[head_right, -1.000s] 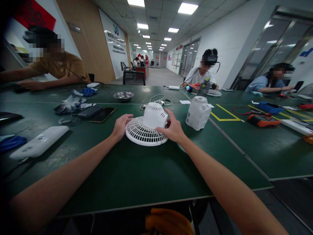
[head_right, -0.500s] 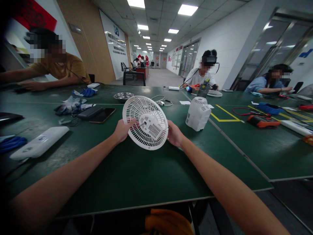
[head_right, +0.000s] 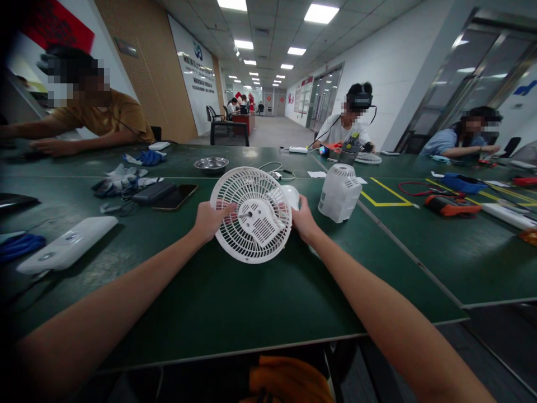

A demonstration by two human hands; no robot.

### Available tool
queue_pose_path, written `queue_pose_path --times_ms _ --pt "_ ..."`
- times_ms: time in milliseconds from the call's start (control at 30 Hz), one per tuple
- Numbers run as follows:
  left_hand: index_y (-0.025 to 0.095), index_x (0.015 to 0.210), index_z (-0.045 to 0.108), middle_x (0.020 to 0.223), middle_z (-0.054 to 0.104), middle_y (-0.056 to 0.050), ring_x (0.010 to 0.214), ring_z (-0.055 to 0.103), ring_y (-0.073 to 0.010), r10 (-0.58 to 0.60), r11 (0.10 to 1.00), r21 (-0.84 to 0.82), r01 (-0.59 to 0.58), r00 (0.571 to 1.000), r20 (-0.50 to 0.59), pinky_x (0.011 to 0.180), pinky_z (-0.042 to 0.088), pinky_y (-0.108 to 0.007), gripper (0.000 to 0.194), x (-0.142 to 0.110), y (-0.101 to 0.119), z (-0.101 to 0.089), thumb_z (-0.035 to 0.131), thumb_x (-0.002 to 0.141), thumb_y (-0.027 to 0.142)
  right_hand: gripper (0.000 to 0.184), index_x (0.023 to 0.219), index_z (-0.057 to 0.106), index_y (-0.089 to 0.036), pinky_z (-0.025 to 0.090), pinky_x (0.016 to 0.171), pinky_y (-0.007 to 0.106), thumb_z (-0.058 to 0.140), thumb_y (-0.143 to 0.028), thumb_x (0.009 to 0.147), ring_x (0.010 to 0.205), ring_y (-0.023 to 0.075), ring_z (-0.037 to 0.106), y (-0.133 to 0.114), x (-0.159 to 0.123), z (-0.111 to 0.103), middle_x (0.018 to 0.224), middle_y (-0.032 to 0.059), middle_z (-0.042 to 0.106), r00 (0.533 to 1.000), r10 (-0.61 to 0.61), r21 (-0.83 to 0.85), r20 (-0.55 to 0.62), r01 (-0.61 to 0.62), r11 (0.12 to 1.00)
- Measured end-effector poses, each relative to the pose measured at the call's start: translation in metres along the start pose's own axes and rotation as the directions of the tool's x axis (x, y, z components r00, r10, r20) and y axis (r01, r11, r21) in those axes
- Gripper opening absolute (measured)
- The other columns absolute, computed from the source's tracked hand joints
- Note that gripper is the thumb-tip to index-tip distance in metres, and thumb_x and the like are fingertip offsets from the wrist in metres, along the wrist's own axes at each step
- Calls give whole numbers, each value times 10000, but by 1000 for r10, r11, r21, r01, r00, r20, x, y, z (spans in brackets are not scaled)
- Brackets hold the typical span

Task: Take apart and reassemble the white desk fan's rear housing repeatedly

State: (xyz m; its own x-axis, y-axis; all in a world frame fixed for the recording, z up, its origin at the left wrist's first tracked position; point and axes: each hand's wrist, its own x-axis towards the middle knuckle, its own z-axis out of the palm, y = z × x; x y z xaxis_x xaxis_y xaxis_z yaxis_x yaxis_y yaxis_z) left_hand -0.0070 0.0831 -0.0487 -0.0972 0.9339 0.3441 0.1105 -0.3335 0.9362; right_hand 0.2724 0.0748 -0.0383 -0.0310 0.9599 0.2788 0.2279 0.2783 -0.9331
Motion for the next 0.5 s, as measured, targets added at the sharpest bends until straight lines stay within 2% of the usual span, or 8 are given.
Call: queue_pose_path --times_ms 67,133,200,367,433,500 --pt "148 804 751 727 748 -94 648 724 -273 -18 1000 4 18 1000 -3 602 619 -444 274 1 1 0 820 731 403 804 1437 347 -265 503 962 567 691 -550 768 1030 317 649 1 6 -21 1256 106 618 985 -110 -275 -133 70 959" --pt "132 820 750 742 752 -104 654 726 -274 -59 998 2 59 998 -17 604 620 -442 271 2 2 -2 824 731 377 818 1438 398 -267 429 1026 611 737 -499 731 1139 377 587 -1 9 -41 1294 129 580 961 -232 -551 -150 113 827" --pt "119 836 746 761 756 -114 666 730 -273 -104 995 -3 104 994 -37 606 622 -430 275 4 1 -4 830 724 356 803 1444 427 -272 429 1001 620 746 -465 732 1120 403 583 -3 9 -55 1237 147 573 958 -245 -712 -150 67 699" --pt "100 846 729 759 754 -111 671 732 -248 -164 986 -49 159 982 -97 623 624 -382 259 12 -7 -10 833 714 297 773 1451 446 -314 479 922 554 746 -426 747 1032 386 609 -2 7 -62 1131 139 539 972 -171 -874 -160 -60 482" --pt "100 855 724 757 752 -101 669 733 -239 -167 985 -56 163 982 -82 626 625 -370 266 15 -13 -13 831 715 299 729 1425 480 -309 487 906 535 740 -424 753 1033 385 604 1 8 -61 1124 141 534 977 -143 -893 -157 -79 442" --pt "102 873 722 772 755 -98 681 735 -235 -171 984 -51 168 984 -60 640 626 -369 273 18 -17 -15 826 721 304 685 1395 516 -294 491 896 525 735 -420 758 1020 379 604 2 9 -60 1110 143 537 979 -132 -895 -155 -82 439"
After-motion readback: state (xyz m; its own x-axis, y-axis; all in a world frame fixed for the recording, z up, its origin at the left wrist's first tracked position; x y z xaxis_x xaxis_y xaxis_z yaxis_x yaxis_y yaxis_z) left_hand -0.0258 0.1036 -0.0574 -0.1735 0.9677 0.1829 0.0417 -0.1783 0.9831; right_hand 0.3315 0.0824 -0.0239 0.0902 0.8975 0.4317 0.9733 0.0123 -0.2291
